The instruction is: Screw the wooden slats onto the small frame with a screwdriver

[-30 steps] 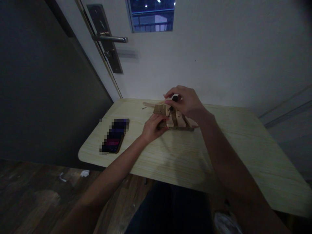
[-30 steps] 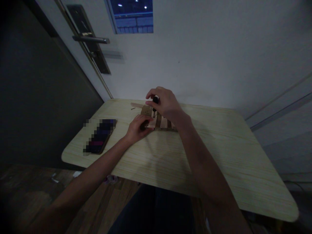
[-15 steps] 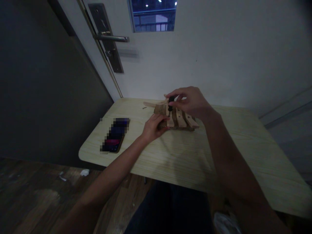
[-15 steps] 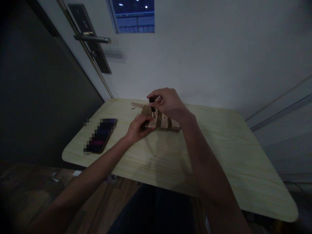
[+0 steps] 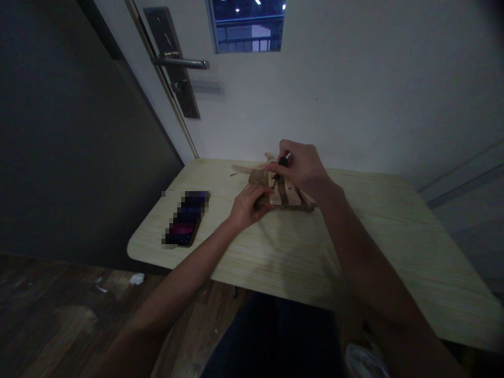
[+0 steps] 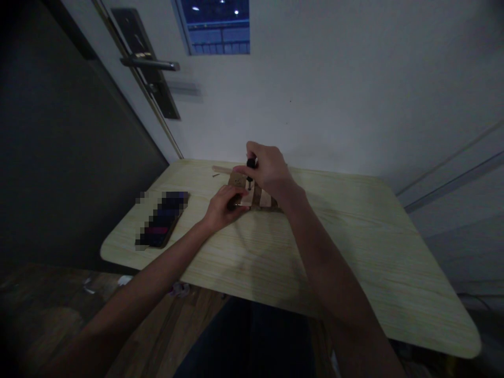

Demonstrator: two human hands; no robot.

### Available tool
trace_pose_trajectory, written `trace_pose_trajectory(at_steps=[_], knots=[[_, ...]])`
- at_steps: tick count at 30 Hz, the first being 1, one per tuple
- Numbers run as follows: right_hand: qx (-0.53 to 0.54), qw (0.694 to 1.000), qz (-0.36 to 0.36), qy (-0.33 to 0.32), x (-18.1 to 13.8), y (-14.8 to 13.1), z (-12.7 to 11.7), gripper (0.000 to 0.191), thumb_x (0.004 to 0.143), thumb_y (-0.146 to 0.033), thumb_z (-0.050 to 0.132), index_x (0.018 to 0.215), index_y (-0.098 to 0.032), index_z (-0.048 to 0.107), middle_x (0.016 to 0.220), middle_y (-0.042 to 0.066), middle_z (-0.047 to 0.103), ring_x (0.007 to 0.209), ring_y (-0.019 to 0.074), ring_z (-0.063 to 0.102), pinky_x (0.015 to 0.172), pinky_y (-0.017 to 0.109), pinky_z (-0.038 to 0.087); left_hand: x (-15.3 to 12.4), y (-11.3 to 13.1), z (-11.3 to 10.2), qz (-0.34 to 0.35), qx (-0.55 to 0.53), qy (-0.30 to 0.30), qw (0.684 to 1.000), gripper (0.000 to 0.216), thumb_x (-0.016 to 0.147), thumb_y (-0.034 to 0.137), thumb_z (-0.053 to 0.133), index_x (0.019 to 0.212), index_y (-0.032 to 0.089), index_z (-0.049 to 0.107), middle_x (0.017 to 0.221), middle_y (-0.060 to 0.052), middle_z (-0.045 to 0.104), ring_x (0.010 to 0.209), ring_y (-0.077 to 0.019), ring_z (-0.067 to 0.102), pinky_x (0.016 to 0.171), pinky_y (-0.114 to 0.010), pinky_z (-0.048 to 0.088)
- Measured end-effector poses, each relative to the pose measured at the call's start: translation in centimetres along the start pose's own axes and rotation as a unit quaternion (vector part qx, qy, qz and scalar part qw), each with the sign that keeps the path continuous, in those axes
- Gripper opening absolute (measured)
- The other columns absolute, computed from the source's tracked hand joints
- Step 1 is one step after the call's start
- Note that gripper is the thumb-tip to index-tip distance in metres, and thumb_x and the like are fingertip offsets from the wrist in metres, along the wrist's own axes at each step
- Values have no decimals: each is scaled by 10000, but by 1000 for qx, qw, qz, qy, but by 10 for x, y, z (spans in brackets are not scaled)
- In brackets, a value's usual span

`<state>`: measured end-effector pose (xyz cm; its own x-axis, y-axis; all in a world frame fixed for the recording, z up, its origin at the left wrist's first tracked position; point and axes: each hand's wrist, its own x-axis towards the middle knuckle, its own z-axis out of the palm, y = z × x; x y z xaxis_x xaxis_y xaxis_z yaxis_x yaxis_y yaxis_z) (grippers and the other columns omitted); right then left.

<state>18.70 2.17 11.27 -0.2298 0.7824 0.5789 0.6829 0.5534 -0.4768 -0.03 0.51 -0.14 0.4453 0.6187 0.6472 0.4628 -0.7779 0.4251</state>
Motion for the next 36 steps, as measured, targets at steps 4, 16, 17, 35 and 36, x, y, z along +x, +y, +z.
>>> trace_pose_trajectory(at_steps=[4,16,17,35,36], knots=[[30,1000,-8,-5,-1,-1,5,238,807,-442,736,813,-219,656,728,0,667,659,156,575,652,296,423,1,2,-1,-1,-2,-4,1000,326,862,327,720,1146,198,626,1010,-73,689,1023,-232,622,865,-376,523],[81,993,-6,-87,-3,4,-9,245,802,-273,683,1025,-213,765,891,42,758,702,161,649,663,298,510,-2,-4,1,-8,-1,-10,1000,353,855,367,729,1158,219,624,1060,-79,690,1046,-251,623,894,-394,523],[78,994,-4,-80,-3,3,-9,222,788,-303,716,981,-210,770,829,32,746,672,156,638,646,293,499,-1,-3,1,-7,-1,-9,1000,350,856,367,728,1155,218,624,1062,-79,689,1048,-250,622,896,-391,521],[70,995,-2,-65,0,-8,-18,200,761,-216,674,932,-195,776,877,44,777,668,162,681,644,292,523,-2,-3,2,12,-9,5,1000,335,861,342,728,1146,199,624,1049,-74,695,1028,-231,624,878,-369,520],[71,995,5,-69,0,-9,-18,224,763,-201,661,952,-190,781,887,50,781,679,168,692,648,293,527,-2,-3,2,15,-10,7,1000,335,860,335,728,1147,197,623,1050,-75,694,1028,-230,624,876,-367,520]])
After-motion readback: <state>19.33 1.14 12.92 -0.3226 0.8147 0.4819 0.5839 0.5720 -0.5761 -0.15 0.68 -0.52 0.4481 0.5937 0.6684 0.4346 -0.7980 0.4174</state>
